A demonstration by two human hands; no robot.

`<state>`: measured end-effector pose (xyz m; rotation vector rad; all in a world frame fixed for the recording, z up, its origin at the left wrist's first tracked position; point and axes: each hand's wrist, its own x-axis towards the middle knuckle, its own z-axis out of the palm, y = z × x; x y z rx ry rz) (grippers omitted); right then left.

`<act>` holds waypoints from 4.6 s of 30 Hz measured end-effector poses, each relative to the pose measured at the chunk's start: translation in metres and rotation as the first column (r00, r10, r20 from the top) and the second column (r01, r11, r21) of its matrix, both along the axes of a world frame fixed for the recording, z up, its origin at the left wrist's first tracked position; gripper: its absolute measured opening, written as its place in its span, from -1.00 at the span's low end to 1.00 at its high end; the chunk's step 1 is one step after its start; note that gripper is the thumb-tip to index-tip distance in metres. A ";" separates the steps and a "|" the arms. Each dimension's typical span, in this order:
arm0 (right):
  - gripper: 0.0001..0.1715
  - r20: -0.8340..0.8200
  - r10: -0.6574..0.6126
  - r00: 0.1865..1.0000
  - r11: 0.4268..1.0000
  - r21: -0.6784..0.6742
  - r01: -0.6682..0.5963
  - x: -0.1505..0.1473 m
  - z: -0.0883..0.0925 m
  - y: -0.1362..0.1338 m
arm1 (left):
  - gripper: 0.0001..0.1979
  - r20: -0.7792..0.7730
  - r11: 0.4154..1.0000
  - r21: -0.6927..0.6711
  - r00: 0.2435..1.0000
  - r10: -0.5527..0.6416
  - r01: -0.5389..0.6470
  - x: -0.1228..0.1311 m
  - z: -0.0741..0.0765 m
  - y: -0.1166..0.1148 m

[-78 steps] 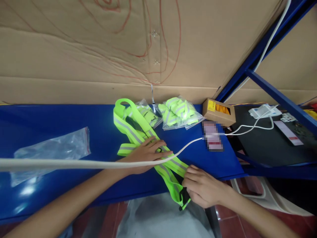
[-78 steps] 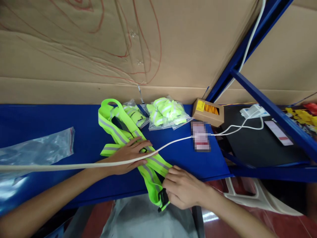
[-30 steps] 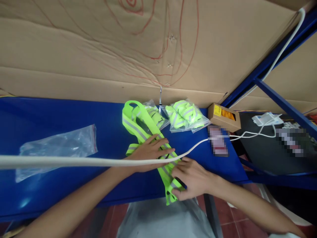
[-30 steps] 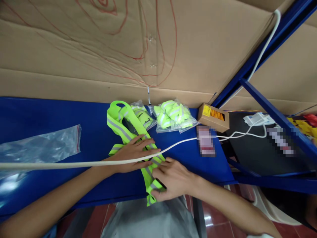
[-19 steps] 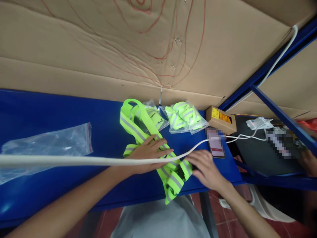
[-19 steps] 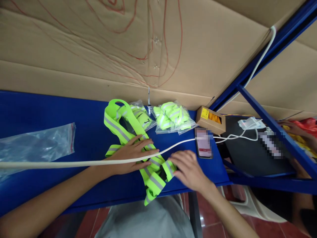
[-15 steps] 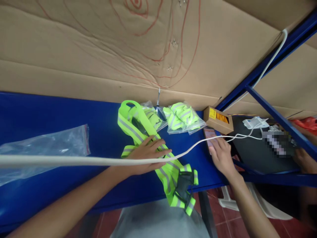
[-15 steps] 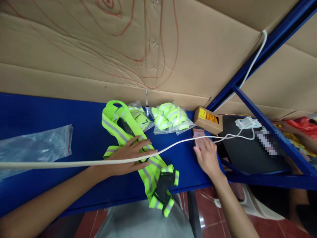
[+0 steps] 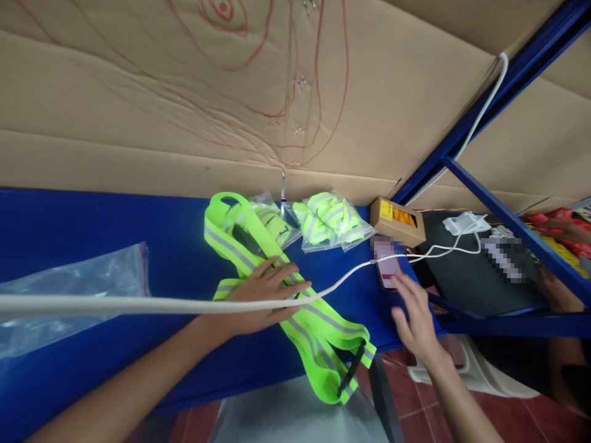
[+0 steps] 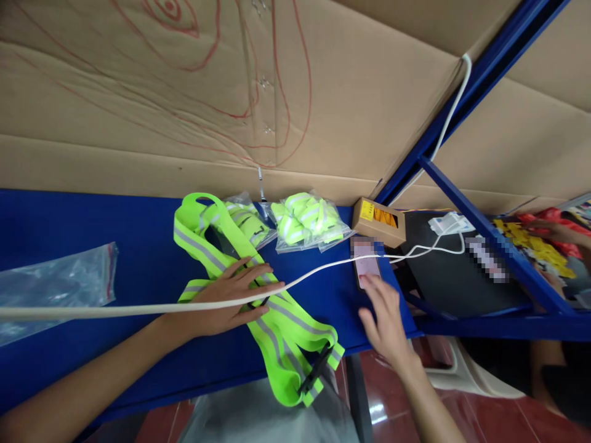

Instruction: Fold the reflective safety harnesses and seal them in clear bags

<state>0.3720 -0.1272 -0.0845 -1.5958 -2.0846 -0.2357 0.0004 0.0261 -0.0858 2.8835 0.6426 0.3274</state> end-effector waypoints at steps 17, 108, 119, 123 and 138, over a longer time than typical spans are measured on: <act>-0.44 0.194 0.610 0.768 0.786 -0.265 -0.558 -0.081 0.001 -0.018 | -0.52 -0.075 0.998 0.054 0.997 -0.011 0.015 -0.014 0.007 0.006; -0.28 0.105 0.669 0.736 0.737 -0.221 -0.639 -0.156 0.014 0.054 | -0.44 -0.045 0.999 0.051 0.999 0.012 -0.010 -0.010 0.001 -0.003; -0.34 0.097 0.686 0.721 0.725 -0.177 -0.666 -0.159 0.004 0.050 | -0.49 -0.017 0.999 0.017 0.999 -0.048 0.048 -0.033 0.005 0.001; -0.34 0.063 0.653 0.755 0.744 -0.241 -0.624 -0.166 0.016 0.052 | -0.50 0.010 0.999 0.026 1.000 -0.020 0.020 -0.027 0.002 -0.003; -0.71 0.083 0.597 0.798 0.801 -0.008 -0.598 -0.188 0.003 0.098 | -0.48 0.046 0.999 0.042 0.999 -0.017 0.015 -0.029 -0.008 0.009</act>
